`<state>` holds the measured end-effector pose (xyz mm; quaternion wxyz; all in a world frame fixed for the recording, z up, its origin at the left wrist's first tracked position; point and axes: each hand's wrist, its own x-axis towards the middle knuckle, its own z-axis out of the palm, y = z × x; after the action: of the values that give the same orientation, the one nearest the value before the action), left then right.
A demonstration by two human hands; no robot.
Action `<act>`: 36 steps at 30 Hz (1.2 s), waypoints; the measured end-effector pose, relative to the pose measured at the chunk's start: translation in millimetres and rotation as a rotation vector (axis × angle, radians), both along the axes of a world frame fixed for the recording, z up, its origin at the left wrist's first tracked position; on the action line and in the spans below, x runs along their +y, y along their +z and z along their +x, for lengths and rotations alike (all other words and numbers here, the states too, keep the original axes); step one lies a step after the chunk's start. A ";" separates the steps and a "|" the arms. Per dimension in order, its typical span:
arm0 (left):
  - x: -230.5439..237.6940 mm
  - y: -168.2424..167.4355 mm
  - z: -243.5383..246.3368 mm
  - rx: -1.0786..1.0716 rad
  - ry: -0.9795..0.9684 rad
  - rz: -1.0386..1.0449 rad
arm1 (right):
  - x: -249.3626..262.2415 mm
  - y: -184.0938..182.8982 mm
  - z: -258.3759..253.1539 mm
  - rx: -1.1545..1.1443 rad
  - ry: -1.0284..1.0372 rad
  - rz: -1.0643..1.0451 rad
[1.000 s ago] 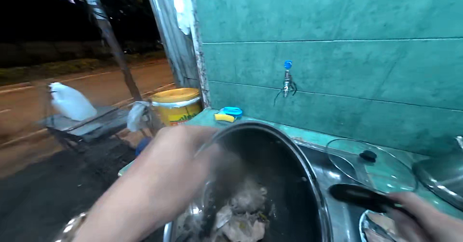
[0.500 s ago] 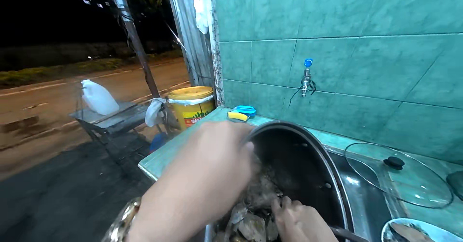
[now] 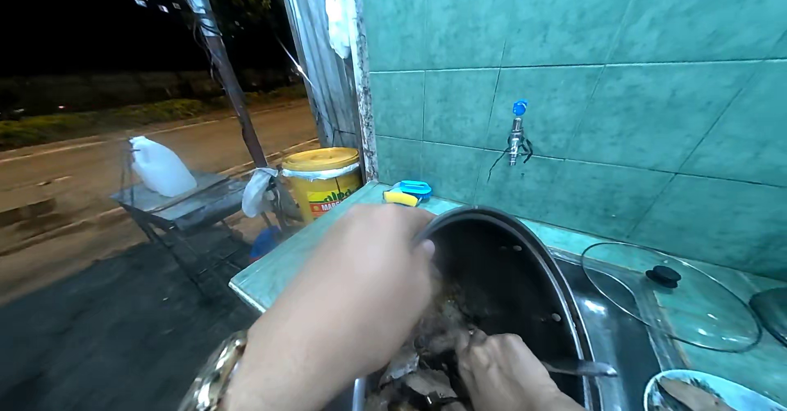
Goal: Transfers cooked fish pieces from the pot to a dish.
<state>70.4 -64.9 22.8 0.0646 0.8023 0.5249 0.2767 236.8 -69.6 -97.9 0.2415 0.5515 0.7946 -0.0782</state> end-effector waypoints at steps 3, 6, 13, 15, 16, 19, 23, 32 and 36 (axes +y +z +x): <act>-1.7 3.0 1.7 0.003 0.013 -0.028 | 6.3 6.1 9.1 0.011 0.033 -0.086; 0.1 1.7 0.7 0.033 0.025 -0.028 | 9.3 13.3 9.5 0.008 -0.005 -0.169; 0.6 0.5 0.4 0.031 0.022 -0.033 | 16.0 10.3 15.5 0.043 0.021 -0.170; 0.4 0.8 0.8 0.026 0.018 -0.033 | 16.5 7.6 14.0 0.031 0.051 -0.137; 0.1 0.9 1.1 0.025 0.021 -0.037 | 15.9 6.2 13.4 0.034 0.072 -0.117; -0.3 1.6 1.4 0.023 0.024 -0.041 | 13.0 7.1 14.2 0.043 0.109 -0.078; 0.6 1.8 0.7 0.043 0.022 -0.027 | 9.6 17.6 18.2 0.038 0.042 -0.086; 6.5 -0.6 -0.7 0.056 -0.013 0.030 | 3.2 36.6 39.1 0.121 -0.186 -0.105; 7.8 1.1 -2.1 0.063 -0.020 0.010 | -6.0 55.4 67.7 0.271 -0.274 -0.004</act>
<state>68.3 -57.0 23.8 0.0465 0.8162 0.5173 0.2531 304.5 -75.6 -42.5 0.1204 0.6386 0.7371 -0.1855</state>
